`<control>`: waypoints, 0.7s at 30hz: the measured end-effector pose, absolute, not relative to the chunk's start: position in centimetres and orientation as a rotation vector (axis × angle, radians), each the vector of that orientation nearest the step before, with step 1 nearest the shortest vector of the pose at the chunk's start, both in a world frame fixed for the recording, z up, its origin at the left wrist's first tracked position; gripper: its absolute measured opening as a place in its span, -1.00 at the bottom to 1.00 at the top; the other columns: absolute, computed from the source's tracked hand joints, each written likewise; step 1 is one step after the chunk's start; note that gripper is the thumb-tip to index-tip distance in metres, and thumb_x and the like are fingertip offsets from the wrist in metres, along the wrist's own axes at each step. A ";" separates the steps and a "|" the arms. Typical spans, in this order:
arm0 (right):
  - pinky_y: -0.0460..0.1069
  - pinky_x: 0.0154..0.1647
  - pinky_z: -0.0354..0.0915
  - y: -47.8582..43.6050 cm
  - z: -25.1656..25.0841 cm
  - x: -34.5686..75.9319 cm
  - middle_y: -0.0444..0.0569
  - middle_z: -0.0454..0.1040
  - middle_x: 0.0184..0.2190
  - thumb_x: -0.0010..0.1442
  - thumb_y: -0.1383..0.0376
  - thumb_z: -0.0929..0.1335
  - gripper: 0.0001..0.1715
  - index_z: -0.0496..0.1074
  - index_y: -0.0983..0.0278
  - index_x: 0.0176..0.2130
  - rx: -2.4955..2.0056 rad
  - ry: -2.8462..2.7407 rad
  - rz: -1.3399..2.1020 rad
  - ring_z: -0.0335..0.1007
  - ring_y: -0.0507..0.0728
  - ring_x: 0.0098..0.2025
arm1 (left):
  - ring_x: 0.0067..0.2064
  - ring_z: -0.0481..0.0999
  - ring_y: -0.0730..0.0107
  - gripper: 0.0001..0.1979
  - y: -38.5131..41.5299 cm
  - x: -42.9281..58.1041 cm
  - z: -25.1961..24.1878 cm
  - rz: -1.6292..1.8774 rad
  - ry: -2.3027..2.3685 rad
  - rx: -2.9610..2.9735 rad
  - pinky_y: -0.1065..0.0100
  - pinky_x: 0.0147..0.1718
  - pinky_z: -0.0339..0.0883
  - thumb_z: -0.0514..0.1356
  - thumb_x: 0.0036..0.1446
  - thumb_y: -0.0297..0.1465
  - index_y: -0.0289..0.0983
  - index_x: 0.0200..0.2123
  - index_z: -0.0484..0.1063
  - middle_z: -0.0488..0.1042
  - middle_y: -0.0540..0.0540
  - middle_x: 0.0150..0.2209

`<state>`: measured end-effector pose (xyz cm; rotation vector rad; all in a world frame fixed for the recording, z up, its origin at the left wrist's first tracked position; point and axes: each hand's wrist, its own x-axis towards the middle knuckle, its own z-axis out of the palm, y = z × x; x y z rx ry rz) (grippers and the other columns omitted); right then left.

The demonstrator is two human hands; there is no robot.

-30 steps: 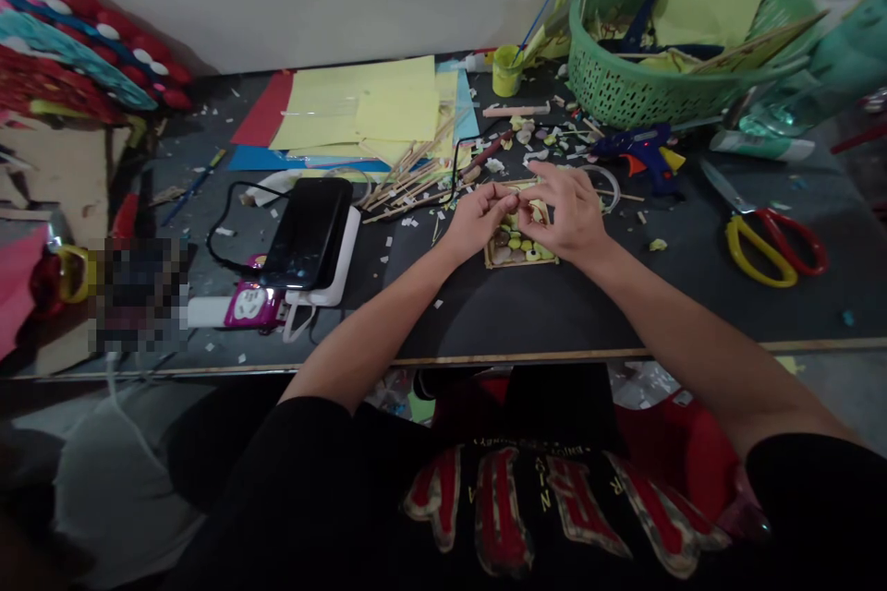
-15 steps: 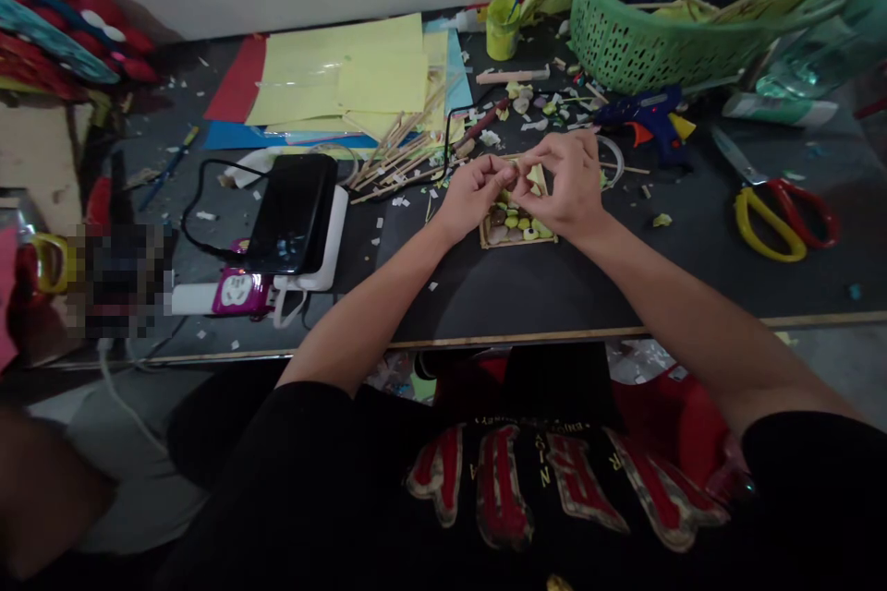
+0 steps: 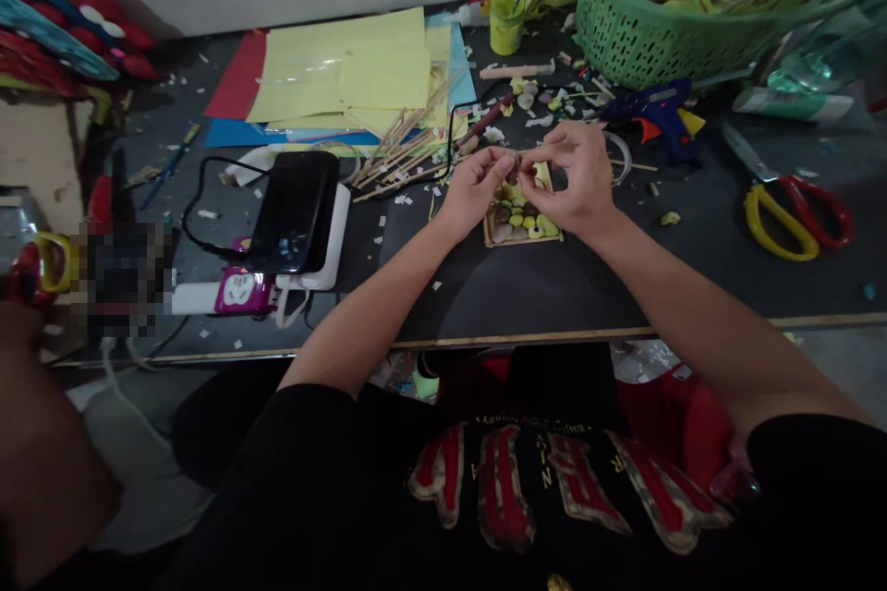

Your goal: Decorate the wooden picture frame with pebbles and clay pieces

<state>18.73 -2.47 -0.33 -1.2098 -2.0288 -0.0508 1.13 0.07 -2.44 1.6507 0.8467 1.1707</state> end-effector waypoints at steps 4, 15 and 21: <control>0.30 0.19 0.30 -2.5 -0.7 18.7 0.09 0.44 -0.03 0.20 0.16 0.35 -0.71 0.41 0.23 -0.10 -1.217 -1.989 -0.009 0.38 0.33 0.13 | -0.34 0.49 0.48 -0.45 0.2 1.2 -2.5 1.185 0.771 1.554 0.36 -0.25 0.42 0.15 0.08 0.17 -0.24 -0.32 0.41 0.47 -0.01 -0.38; 0.20 -0.20 0.47 -2.4 -1.5 17.8 0.00 0.45 -0.09 0.12 0.14 0.35 -0.54 0.24 0.19 0.00 -1.099 -1.854 0.181 0.44 0.10 -0.30 | -0.44 0.42 0.58 -0.47 -0.5 1.1 -1.8 1.141 0.756 1.451 0.48 -0.39 0.30 0.24 0.03 0.11 -0.28 -0.44 0.33 0.43 0.04 -0.49; 0.15 -0.25 0.46 -2.3 -2.1 17.5 -0.03 0.47 -0.09 0.15 0.13 0.33 -0.56 0.17 0.16 -0.01 -1.126 -1.807 0.192 0.44 0.08 -0.32 | -0.41 0.45 0.55 -0.48 -0.2 1.2 -2.3 1.138 0.716 1.504 0.45 -0.37 0.32 0.21 0.08 0.10 -0.29 -0.40 0.35 0.43 0.04 -0.48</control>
